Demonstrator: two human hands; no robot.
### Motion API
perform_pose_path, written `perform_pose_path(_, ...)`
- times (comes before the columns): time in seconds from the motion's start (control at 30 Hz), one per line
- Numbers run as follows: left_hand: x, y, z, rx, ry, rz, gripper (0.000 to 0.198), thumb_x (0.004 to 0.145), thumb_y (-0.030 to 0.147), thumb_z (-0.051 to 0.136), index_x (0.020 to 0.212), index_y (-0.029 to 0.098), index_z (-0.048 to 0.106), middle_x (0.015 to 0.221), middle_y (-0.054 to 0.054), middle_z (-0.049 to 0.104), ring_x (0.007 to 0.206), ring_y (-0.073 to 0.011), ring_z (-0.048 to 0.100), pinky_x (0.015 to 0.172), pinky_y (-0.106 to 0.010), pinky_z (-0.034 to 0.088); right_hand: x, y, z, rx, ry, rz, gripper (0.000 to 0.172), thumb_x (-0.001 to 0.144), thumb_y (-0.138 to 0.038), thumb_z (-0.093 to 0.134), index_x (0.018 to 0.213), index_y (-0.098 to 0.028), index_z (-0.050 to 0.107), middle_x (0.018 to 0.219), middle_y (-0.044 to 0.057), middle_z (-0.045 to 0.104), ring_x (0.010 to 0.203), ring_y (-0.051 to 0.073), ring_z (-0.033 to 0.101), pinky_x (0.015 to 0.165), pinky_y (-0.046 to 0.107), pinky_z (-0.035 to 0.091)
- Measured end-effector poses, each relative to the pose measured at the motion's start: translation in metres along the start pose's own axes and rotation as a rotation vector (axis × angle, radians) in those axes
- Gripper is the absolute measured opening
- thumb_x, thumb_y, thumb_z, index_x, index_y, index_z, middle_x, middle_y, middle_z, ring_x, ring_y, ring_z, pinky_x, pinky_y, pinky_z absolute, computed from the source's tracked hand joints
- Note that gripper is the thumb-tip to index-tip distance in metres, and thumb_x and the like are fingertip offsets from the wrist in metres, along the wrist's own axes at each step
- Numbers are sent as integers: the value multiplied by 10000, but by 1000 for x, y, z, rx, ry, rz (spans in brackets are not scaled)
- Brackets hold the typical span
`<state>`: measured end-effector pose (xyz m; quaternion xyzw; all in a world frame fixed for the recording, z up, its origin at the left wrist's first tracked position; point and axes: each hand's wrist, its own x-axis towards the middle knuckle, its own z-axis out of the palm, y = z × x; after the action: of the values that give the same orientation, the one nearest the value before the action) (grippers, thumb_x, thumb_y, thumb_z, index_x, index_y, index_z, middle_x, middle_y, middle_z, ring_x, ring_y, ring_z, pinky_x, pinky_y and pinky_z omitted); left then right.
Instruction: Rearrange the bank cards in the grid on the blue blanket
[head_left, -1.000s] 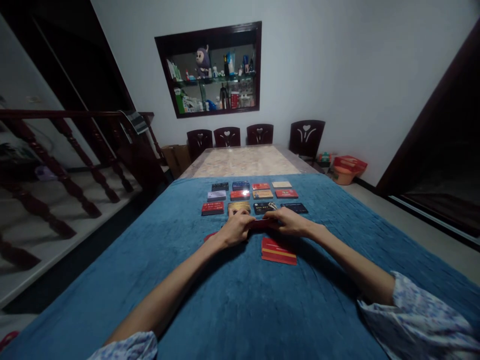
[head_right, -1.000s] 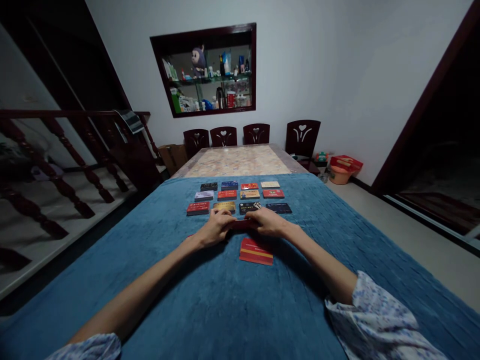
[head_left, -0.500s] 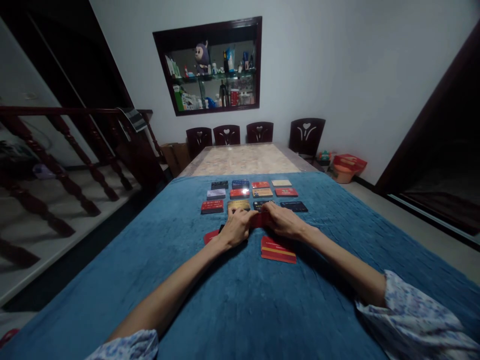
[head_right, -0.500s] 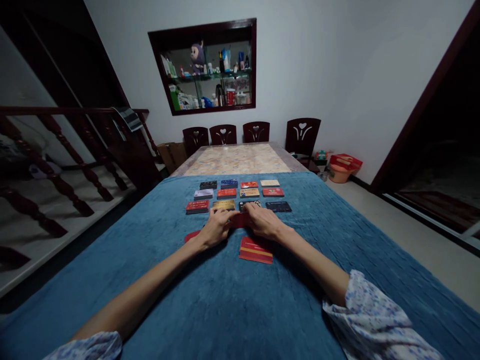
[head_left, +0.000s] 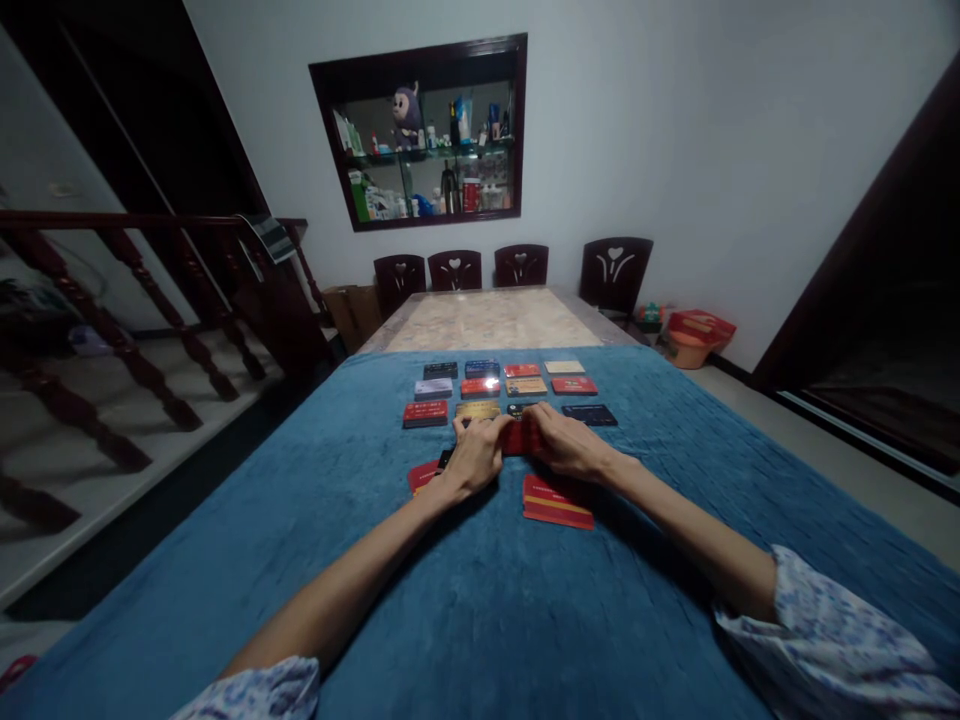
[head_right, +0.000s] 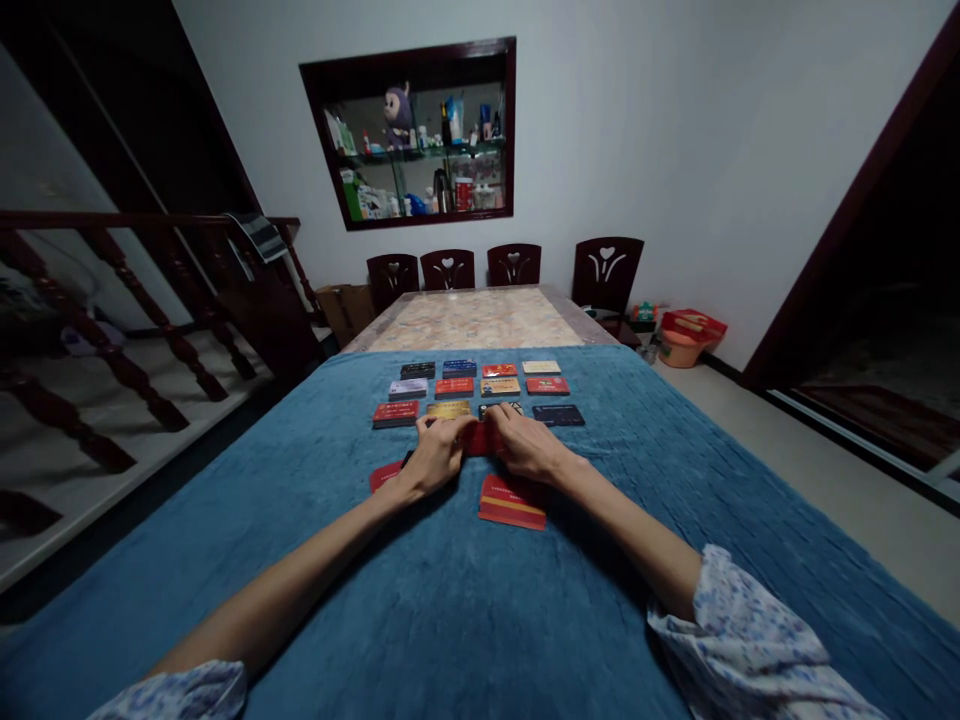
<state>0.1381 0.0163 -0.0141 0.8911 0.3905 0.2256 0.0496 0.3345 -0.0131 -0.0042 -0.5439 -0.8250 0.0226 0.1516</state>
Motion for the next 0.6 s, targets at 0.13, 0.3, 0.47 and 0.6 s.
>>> perform_pose_path(0.13, 2, -4, -1, -17, 33, -2, 477, 862, 58, 457, 1288, 235, 575, 1240, -87, 687, 1103, -248, 615, 1048, -487, 278, 0, 1, 2, -14, 47, -19, 586, 754, -72, 595, 1305, -181, 430, 1269, 154, 509, 1033, 256, 616, 834, 346, 495)
perform_pose_path(0.3, 3, -5, -5, -9, 33, 11, 513, 825, 110, 551, 1325, 220, 533, 1327, -118, 618, 1244, -282, 529, 1078, -503, 262, 0, 4, 2, 10, 117, -69, 563, 793, -70, 565, 1329, -188, 439, 1226, 140, 501, 1012, 242, 608, 854, 376, 514)
perform_pose_path(0.47, 3, -7, -10, 31, 10, 22, 576, 807, 175, 614, 1366, 205, 476, 1346, -142, 564, 1292, -304, 478, 1086, -521, 249, 1, 8, 3, 49, 170, -127, 537, 824, -88, 563, 1346, -174, 472, 1216, 155, 526, 1049, 254, 602, 874, 398, 523)
perform_pose_path(0.6, 4, -9, -14, 27, 6, 34, 540, 810, 188, 625, 1331, 198, 486, 1360, -141, 562, 1290, -298, 479, 1077, -508, 258, 2, 10, 5, 54, 195, -128, 491, 865, -136, 531, 1353, -177, 487, 1229, 162, 563, 1067, 257, 610, 916, 416, 518)
